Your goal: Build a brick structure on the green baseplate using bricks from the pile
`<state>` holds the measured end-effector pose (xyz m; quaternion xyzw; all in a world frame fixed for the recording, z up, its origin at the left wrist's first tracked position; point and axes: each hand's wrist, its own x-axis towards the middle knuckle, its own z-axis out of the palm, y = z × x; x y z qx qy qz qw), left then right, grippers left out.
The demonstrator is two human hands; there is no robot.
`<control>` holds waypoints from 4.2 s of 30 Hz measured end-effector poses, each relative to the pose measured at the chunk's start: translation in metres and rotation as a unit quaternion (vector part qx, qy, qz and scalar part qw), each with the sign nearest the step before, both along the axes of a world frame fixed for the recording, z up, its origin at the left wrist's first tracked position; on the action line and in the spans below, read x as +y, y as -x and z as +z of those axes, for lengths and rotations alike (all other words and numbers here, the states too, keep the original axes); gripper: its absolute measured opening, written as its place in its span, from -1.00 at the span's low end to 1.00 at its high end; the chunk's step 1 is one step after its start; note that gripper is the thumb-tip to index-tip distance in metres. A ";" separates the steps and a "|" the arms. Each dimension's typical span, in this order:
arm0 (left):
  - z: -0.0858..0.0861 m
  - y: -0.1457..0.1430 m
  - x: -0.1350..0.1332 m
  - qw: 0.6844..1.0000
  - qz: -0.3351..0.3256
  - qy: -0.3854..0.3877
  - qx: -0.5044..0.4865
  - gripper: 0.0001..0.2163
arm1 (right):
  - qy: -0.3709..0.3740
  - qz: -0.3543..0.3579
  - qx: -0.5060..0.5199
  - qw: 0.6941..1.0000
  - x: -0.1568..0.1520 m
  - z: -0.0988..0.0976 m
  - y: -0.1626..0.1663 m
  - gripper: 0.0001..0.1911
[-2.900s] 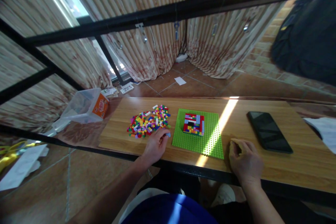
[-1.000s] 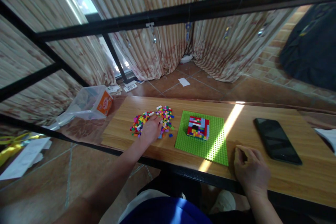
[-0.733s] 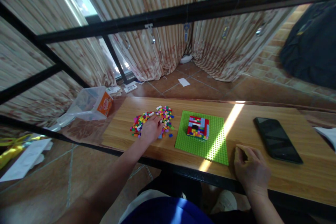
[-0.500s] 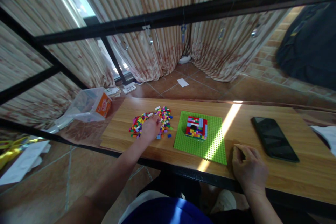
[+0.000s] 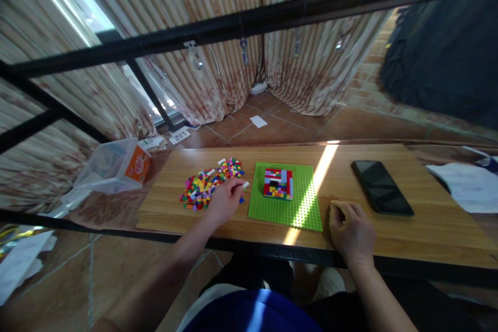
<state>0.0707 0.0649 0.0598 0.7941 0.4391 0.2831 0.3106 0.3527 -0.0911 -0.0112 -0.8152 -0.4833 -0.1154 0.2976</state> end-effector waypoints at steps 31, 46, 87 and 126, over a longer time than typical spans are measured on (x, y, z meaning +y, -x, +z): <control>-0.014 -0.103 -0.042 0.994 0.023 -0.095 0.056 -0.84 | -0.036 0.009 0.003 0.999 0.003 0.001 0.002 -0.77; -0.022 -0.107 -0.031 0.998 -0.024 -0.052 0.030 -0.97 | -0.043 0.017 0.004 0.999 0.003 -0.001 0.001 -0.76; -0.024 -0.042 -0.070 0.985 -0.114 -0.107 0.074 -0.68 | -0.035 0.021 0.000 0.999 0.002 -0.004 -0.002 -0.75; -0.014 -0.071 -0.064 0.974 -0.076 -0.169 0.127 -0.41 | 0.008 -0.005 -0.031 0.999 -0.003 -0.009 -0.012 -0.61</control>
